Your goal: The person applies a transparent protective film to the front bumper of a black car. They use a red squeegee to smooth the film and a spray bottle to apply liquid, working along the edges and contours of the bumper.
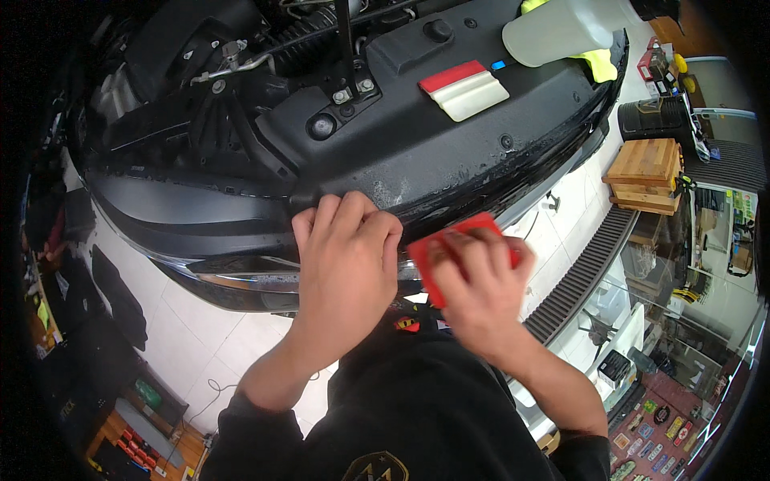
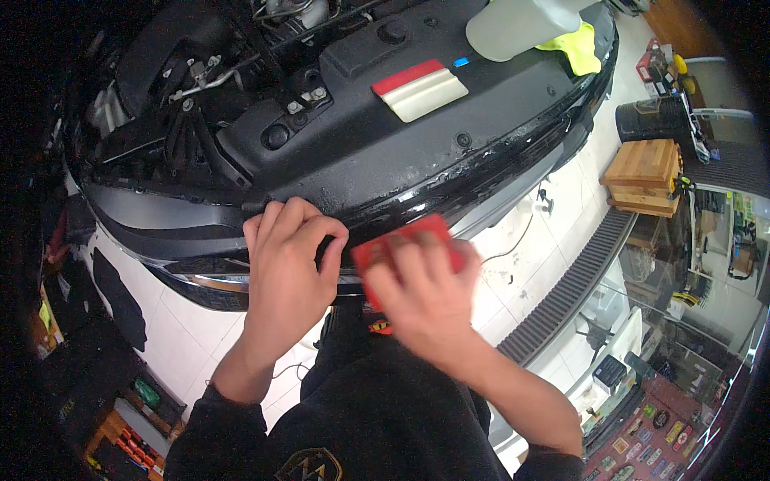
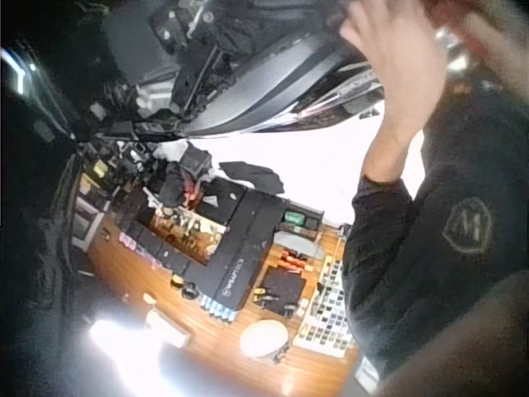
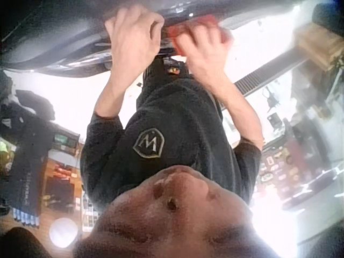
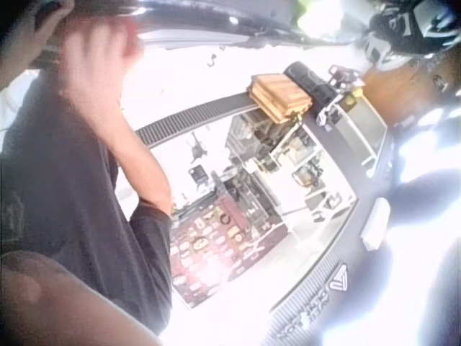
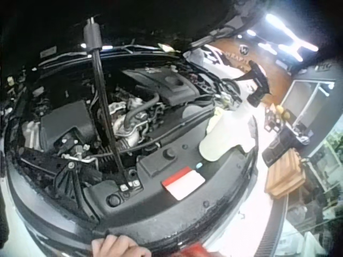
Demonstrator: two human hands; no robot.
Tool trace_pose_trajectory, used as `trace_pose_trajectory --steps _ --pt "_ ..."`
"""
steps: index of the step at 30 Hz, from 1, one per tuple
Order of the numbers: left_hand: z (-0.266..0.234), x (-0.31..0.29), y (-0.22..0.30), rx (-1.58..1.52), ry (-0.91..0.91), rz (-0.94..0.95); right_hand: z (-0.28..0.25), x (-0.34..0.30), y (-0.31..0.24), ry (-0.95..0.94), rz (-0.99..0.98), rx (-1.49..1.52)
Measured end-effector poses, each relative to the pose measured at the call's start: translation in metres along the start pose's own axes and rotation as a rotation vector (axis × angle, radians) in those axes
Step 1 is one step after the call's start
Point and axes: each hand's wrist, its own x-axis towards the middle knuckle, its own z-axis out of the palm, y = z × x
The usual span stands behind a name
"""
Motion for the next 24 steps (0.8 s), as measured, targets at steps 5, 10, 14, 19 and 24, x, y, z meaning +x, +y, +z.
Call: trace_pose_trajectory --steps 5,10,14,19,24 --pt "-0.002 -0.002 0.001 0.004 -0.002 0.0 0.02 0.005 0.004 -0.014 -0.047 -0.009" --pt "0.001 -0.004 -0.002 0.002 0.019 0.017 0.031 0.0 0.03 0.068 -0.136 -0.052" --pt "0.004 -0.007 -0.004 0.017 0.056 0.036 0.033 -0.002 0.024 0.093 -0.088 -0.07" --pt "0.005 -0.008 -0.006 -0.009 0.06 0.027 0.029 -0.008 0.012 0.093 -0.062 -0.072" --pt "0.008 -0.007 -0.005 0.02 0.084 0.046 0.036 0.0 0.018 0.167 -0.143 -0.064"
